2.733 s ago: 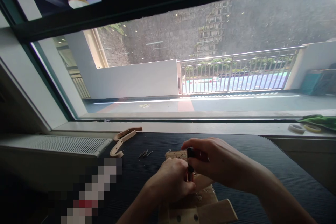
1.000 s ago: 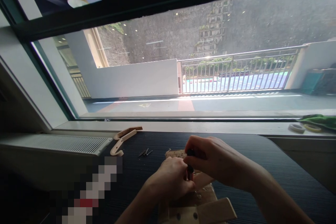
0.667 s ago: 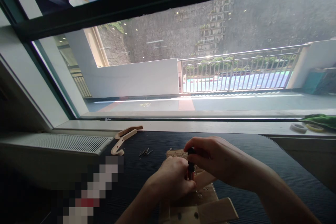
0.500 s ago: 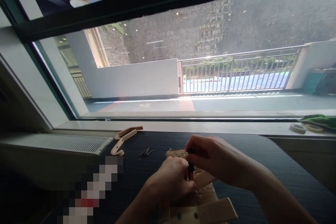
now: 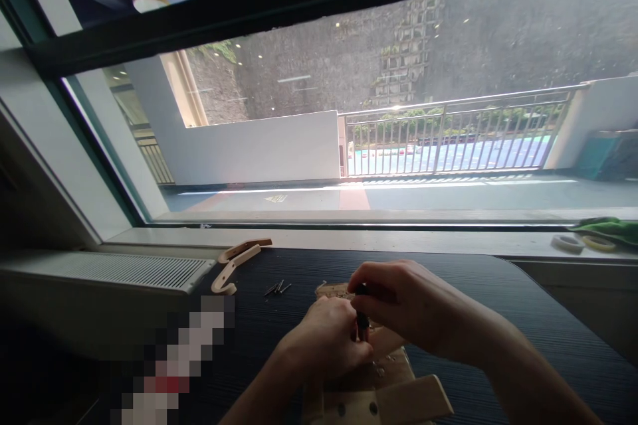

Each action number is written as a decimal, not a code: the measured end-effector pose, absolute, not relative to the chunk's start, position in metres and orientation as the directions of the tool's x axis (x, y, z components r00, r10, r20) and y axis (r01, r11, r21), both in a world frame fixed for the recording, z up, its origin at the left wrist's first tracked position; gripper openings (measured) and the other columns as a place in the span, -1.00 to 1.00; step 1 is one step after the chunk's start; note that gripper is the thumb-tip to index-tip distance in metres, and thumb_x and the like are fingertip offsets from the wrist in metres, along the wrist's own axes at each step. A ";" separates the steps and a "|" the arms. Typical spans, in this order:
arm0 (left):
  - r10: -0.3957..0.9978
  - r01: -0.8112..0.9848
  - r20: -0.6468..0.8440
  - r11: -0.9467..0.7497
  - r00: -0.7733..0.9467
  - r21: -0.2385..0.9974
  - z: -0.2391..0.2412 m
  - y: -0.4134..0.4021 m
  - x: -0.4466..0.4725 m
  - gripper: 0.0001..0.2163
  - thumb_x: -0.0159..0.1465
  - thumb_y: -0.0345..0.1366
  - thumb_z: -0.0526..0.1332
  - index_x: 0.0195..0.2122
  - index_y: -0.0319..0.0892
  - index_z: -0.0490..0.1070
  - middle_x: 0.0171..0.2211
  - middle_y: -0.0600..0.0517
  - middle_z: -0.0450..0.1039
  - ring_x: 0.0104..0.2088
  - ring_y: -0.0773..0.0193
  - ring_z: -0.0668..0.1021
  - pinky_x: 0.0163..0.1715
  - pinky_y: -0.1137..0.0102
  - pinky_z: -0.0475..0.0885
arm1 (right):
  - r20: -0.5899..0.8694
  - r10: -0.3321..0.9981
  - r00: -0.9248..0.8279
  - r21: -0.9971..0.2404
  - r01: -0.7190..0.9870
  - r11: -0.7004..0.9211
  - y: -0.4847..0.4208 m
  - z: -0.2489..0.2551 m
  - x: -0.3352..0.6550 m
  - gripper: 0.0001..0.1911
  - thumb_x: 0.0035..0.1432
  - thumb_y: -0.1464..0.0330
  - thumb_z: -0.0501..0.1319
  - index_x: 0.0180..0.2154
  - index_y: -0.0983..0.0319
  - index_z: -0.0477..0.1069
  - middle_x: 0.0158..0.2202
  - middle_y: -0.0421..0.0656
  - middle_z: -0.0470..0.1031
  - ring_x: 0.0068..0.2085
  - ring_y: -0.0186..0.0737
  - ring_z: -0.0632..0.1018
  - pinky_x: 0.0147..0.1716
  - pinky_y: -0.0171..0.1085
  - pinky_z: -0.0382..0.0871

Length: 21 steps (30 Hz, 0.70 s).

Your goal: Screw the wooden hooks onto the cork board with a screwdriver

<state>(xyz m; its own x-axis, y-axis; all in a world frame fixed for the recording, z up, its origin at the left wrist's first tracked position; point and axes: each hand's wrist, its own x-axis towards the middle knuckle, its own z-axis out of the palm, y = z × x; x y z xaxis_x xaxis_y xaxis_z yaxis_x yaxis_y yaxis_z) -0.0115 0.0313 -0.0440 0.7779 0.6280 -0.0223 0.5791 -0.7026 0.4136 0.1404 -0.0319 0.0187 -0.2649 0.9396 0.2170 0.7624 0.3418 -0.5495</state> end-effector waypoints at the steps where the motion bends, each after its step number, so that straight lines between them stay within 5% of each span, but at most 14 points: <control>1: 0.627 0.579 -0.023 -0.705 0.779 0.410 -0.045 0.032 -0.012 -0.81 0.09 -0.20 0.13 -0.46 -0.18 0.46 -0.44 0.03 0.52 -0.42 0.24 0.49 -0.44 0.43 0.29 | 0.215 0.943 -0.254 -0.550 0.766 0.332 -0.031 0.018 0.140 -0.81 0.16 0.20 0.12 -0.33 0.13 0.43 -0.55 -0.32 0.38 -0.50 -0.41 0.31 -0.53 -0.40 0.05; 7: 0.636 0.584 -0.012 -0.700 0.771 0.412 -0.045 0.031 -0.012 -0.80 0.09 -0.18 0.13 -0.47 -0.18 0.45 -0.44 0.03 0.51 -0.43 0.25 0.48 -0.47 0.45 0.27 | 0.216 0.951 -0.221 -0.540 0.785 0.305 -0.030 0.017 0.142 -0.76 0.15 0.14 0.12 -0.36 0.15 0.42 -0.55 -0.31 0.38 -0.51 -0.40 0.30 -0.55 -0.40 0.04; 12: 0.636 0.591 -0.059 -0.673 0.769 0.444 -0.040 0.030 -0.013 -0.83 0.07 -0.22 0.13 -0.51 -0.19 0.44 -0.52 0.06 0.49 -0.48 0.29 0.47 -0.51 0.47 0.25 | 0.181 0.952 -0.245 -0.569 0.764 0.305 -0.034 0.023 0.144 -0.79 0.16 0.23 0.11 -0.20 0.10 0.44 -0.53 -0.31 0.39 -0.51 -0.41 0.33 -0.53 -0.41 0.07; 21: 0.639 0.591 -0.058 -0.668 0.767 0.452 -0.039 0.028 -0.011 -0.83 0.08 -0.22 0.13 -0.51 -0.17 0.45 -0.51 0.07 0.50 -0.48 0.30 0.48 -0.50 0.47 0.26 | 0.180 0.958 -0.225 -0.553 0.782 0.288 -0.032 0.020 0.144 -0.83 0.15 0.22 0.12 -0.32 0.13 0.41 -0.55 -0.32 0.37 -0.50 -0.41 0.30 -0.54 -0.40 0.04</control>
<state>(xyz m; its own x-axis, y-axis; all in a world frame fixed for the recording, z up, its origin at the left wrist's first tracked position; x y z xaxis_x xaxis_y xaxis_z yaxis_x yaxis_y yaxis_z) -0.0112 0.0279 -0.0388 0.7667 0.6393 -0.0582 0.5912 -0.6679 0.4521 0.1435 -0.0317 0.0196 -0.2249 0.9576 0.1802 0.7822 0.2877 -0.5525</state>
